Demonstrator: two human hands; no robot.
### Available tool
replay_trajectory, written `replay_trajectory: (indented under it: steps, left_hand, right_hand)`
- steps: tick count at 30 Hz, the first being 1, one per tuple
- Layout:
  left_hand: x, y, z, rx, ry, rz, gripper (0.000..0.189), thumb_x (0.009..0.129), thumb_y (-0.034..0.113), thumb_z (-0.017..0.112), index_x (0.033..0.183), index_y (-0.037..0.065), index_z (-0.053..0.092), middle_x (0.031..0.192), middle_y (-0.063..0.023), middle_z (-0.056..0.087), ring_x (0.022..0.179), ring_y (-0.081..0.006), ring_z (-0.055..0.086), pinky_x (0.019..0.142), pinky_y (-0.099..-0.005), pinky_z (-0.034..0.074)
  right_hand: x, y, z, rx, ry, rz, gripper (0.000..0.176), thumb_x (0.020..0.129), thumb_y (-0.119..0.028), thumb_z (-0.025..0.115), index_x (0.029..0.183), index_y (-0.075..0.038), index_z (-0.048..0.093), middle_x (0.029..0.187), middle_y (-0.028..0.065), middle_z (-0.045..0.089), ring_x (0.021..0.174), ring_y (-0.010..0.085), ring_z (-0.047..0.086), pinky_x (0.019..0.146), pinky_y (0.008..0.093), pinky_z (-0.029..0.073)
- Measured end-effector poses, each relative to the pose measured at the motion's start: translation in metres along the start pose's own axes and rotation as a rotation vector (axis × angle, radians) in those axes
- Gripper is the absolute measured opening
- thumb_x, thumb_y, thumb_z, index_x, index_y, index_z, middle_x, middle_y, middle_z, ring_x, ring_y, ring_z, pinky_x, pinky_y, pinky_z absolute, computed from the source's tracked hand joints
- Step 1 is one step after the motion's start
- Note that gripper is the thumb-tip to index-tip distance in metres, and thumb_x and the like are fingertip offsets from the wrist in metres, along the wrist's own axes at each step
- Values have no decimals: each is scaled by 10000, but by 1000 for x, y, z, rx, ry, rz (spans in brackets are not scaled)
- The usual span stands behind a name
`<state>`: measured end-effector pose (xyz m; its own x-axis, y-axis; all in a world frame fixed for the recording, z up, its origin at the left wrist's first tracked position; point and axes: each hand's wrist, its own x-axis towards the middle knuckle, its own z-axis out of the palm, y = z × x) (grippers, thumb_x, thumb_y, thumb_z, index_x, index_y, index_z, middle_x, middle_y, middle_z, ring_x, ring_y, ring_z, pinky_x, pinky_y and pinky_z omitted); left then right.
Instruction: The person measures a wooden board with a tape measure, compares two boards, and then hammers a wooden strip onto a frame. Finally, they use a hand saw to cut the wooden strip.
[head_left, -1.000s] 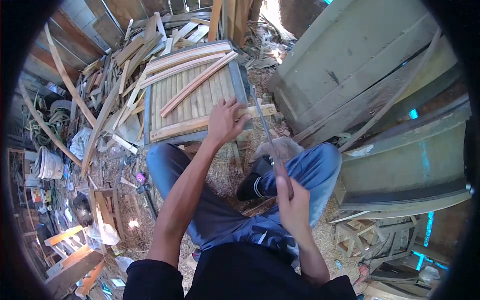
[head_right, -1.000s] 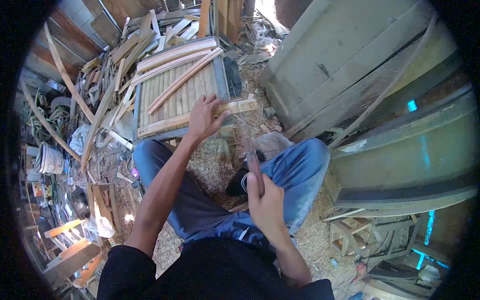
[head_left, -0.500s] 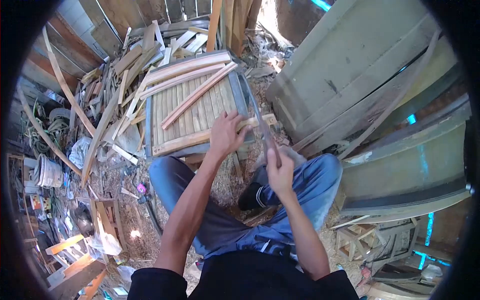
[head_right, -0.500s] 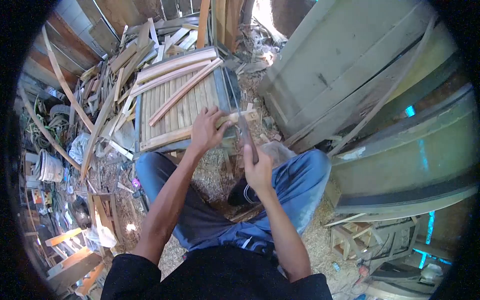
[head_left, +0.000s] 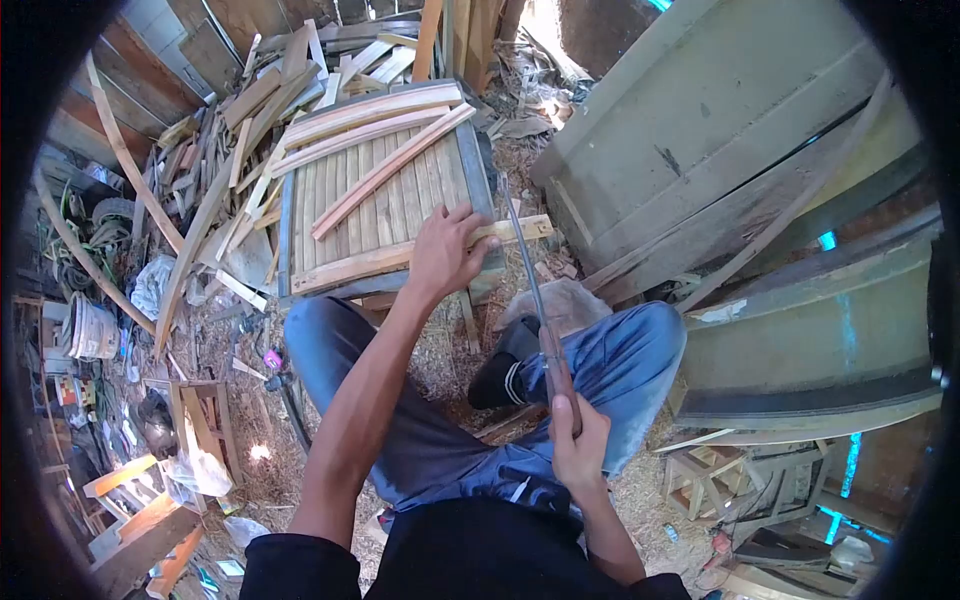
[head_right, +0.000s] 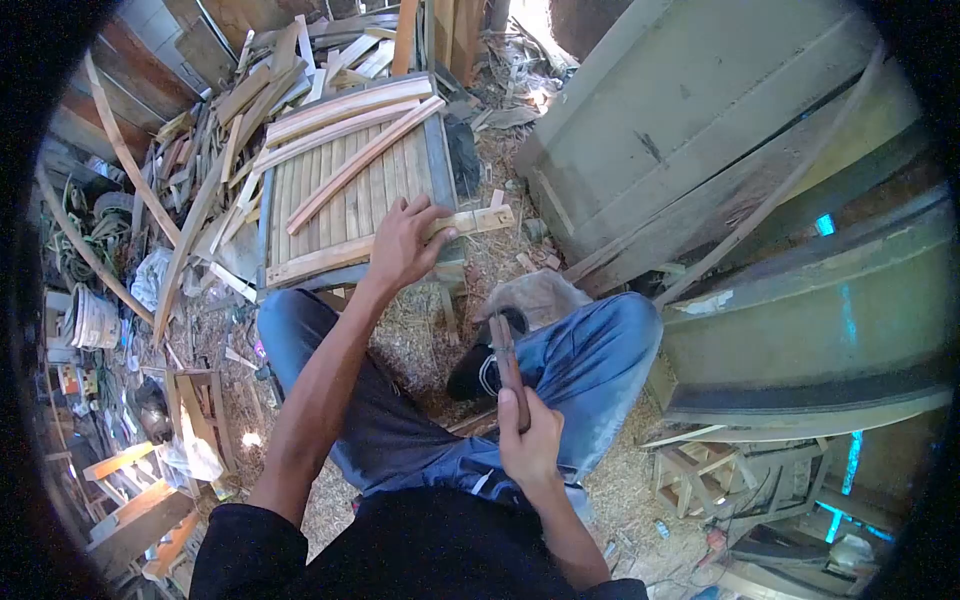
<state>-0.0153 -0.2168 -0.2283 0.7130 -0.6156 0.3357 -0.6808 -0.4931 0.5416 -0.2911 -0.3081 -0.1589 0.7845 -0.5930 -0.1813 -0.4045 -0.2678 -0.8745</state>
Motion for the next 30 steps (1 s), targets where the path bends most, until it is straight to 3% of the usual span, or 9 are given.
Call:
replay_trajectory:
  steps: [4,8,11,15,19,23,24,27,30]
  left_hand:
    - [4,-3,6,39,49,-2,281,815,262,679,1001,50,675,906,-102,575,839,-335,508,764,-428,443]
    - [18,-7,4,78,83,7,297,810,257,682,1014,41,669,903,-105,569,840,-330,506,777,-418,438]
    - [11,-4,-1,112,19,-34,311,804,261,689,1020,38,666,909,-106,567,846,-329,507,783,-417,439]
    - [10,0,1,89,26,-40,324,791,284,705,1009,47,668,917,-101,567,856,-328,512,783,-424,445]
    - [11,1,0,68,22,-55,327,793,285,712,1015,51,664,919,-106,556,855,-340,494,783,-430,431]
    - [11,0,1,70,61,-16,309,815,295,694,996,46,667,885,-110,557,835,-334,495,765,-433,435]
    - [11,3,0,70,64,-14,309,815,295,694,996,46,667,885,-110,557,835,-334,495,765,-433,435]
    - [18,5,-5,71,34,-83,272,835,274,669,970,39,673,867,-120,569,838,-340,514,769,-431,443]
    - [30,-6,-3,-72,-42,-101,217,831,248,655,894,42,674,849,-126,591,856,-344,552,768,-451,459]
  right_hand:
    - [37,4,26,2,35,-89,292,940,-268,574,863,3,651,528,127,482,435,220,532,474,346,400]
    - [62,29,37,41,132,-231,319,943,-276,573,808,7,632,506,100,463,418,203,472,461,348,365]
    - [68,20,13,62,19,-100,364,946,-293,572,774,25,611,506,81,414,467,123,403,465,348,338]
    - [58,-33,13,-32,41,-109,402,948,-310,561,744,36,583,514,127,458,467,173,430,484,367,354]
    - [58,-27,16,55,60,-124,397,948,-313,557,755,32,595,547,170,505,474,239,500,511,395,383]
    - [68,-54,-4,-30,-109,-22,402,941,-334,569,749,19,570,567,170,528,530,301,537,548,396,419]
    - [68,-68,-10,-97,-120,-94,373,924,-330,600,798,20,563,580,168,532,540,312,539,559,395,428]
    - [67,-73,-12,-6,-123,-255,347,904,-317,634,849,17,560,611,174,552,542,325,534,552,393,423]
    - [62,-60,-17,64,-163,-159,303,913,-285,634,904,11,571,634,148,563,550,261,551,555,371,430]
